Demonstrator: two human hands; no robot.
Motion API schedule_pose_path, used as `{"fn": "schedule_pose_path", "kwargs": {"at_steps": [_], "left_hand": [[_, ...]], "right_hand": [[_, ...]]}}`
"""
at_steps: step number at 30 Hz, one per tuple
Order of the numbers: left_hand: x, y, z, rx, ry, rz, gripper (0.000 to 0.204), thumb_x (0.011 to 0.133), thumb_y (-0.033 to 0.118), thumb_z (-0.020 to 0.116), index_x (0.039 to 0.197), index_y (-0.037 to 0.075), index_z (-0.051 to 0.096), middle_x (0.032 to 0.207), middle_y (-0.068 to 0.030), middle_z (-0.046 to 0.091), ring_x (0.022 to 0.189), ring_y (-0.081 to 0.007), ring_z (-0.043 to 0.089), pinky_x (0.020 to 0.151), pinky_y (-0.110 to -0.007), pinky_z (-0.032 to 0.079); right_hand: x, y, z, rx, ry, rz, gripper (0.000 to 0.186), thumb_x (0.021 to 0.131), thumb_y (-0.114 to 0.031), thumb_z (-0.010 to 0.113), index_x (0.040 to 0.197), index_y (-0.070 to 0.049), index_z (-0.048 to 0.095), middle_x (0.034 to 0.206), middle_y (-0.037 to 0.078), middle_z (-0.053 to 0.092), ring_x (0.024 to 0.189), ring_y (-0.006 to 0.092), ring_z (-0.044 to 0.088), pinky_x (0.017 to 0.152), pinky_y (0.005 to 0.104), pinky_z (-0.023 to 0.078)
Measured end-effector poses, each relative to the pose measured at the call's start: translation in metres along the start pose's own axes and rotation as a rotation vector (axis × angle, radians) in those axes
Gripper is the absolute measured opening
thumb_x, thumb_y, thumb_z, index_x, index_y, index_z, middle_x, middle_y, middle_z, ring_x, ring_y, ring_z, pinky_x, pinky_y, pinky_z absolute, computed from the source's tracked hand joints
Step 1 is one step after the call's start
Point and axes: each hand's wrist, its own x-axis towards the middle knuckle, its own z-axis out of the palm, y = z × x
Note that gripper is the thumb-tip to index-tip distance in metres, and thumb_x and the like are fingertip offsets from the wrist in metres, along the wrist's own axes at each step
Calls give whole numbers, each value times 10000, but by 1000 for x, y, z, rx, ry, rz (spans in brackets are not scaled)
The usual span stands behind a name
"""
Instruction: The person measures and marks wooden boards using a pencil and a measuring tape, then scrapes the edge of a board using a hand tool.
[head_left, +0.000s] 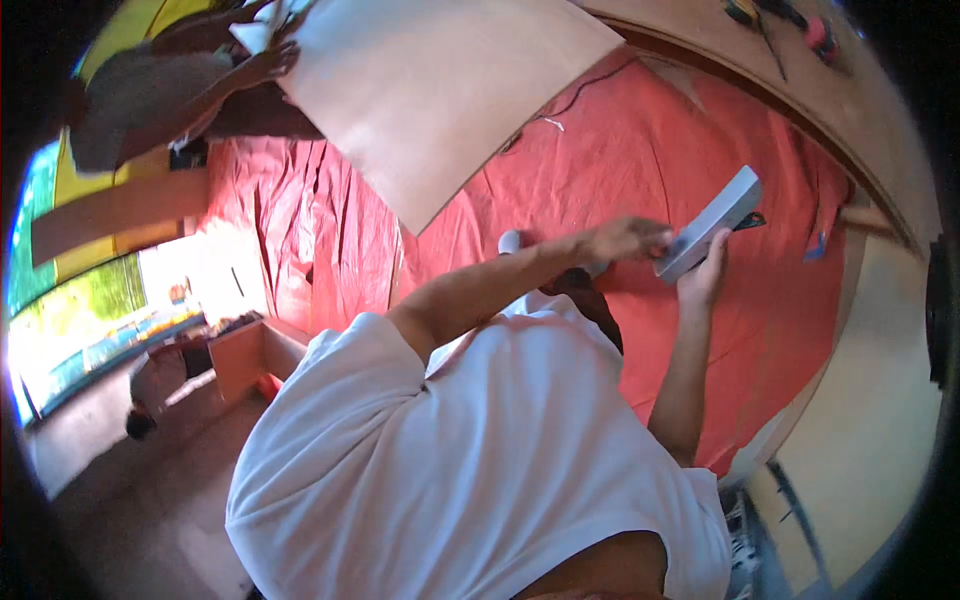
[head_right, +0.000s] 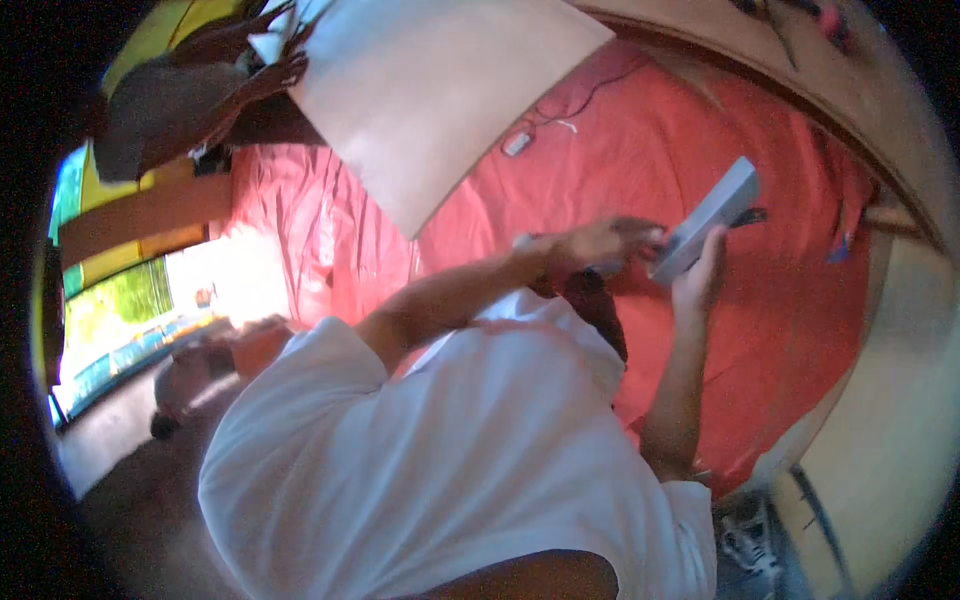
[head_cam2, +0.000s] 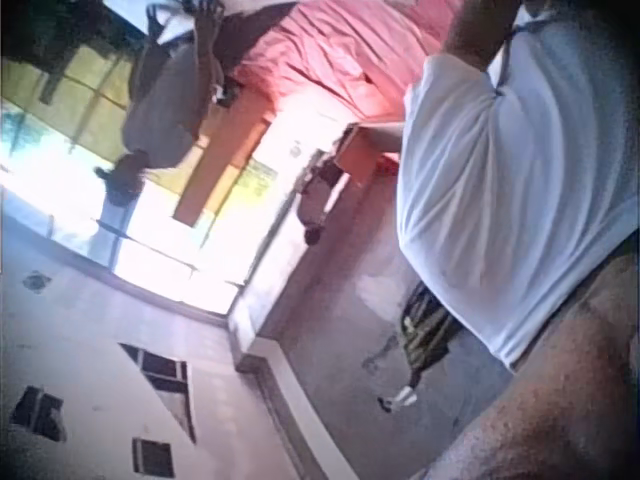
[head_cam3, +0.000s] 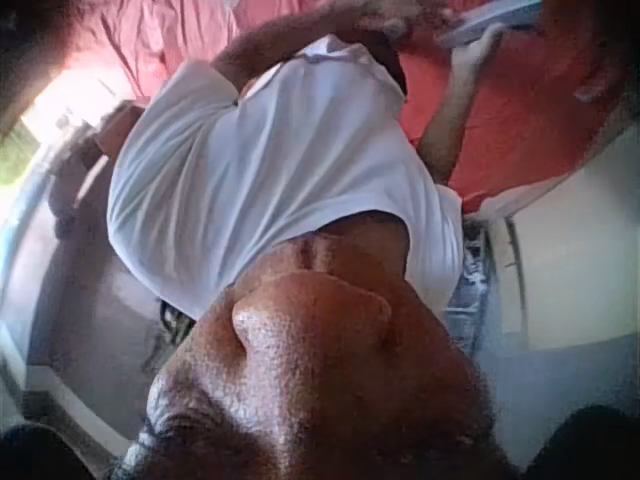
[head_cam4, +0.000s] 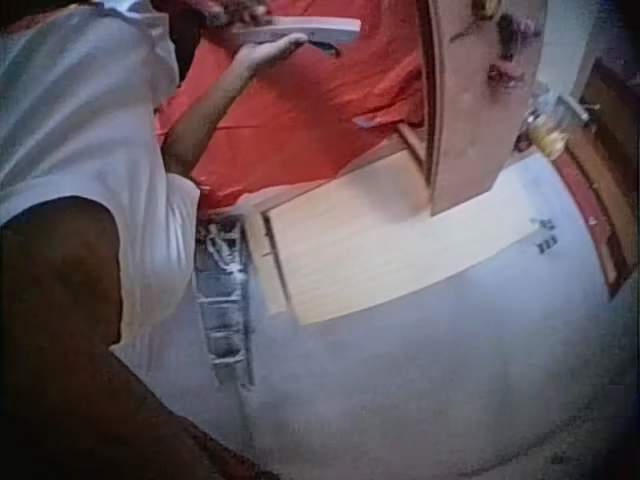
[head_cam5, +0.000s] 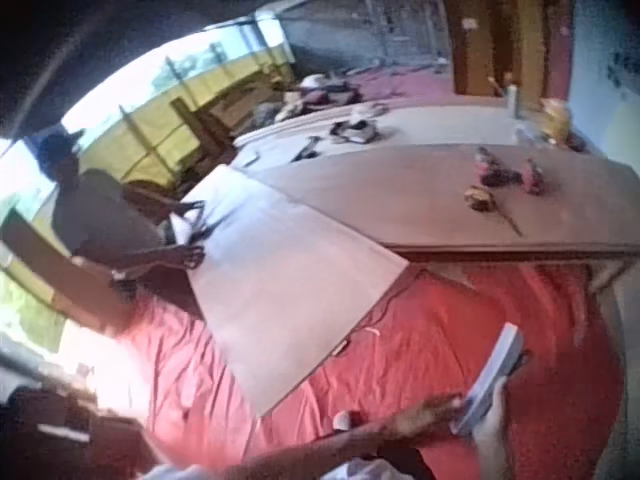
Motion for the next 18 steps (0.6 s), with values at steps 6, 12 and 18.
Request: {"fn": "schedule_pose_path", "kwargs": {"at_steps": [6, 12, 18], "left_hand": [[-47, -3, -12, 83, 354, 218, 509, 847, 216, 651, 1278, 34, 452, 1005, -89, 596, 914, -162, 562, 772, -317, 473], [-84, -6, 16, 10, 456, 269, 452, 785, 77, 688, 1178, 26, 472, 991, -70, 584, 883, -149, 551, 773, -317, 472], [-131, 0, 5, -181, 364, 362, 444, 844, 93, 632, 1249, 41, 459, 1095, -35, 556, 962, -123, 545, 859, -300, 449]], "right_hand": [[4, 28, 57, -208, -368, -74, 535, 907, -473, 488, 1202, -31, 424, 1090, 97, 532, 957, 208, 540, 805, 341, 451], [-25, 48, 68, -247, -406, -60, 403, 933, -313, 512, 1189, -4, 476, 999, 55, 573, 906, 148, 547, 788, 285, 441], [-49, 49, 93, -552, -474, -275, 333, 880, -170, 562, 1138, 42, 559, 908, 23, 600, 761, 85, 538, 667, 248, 460]]}}
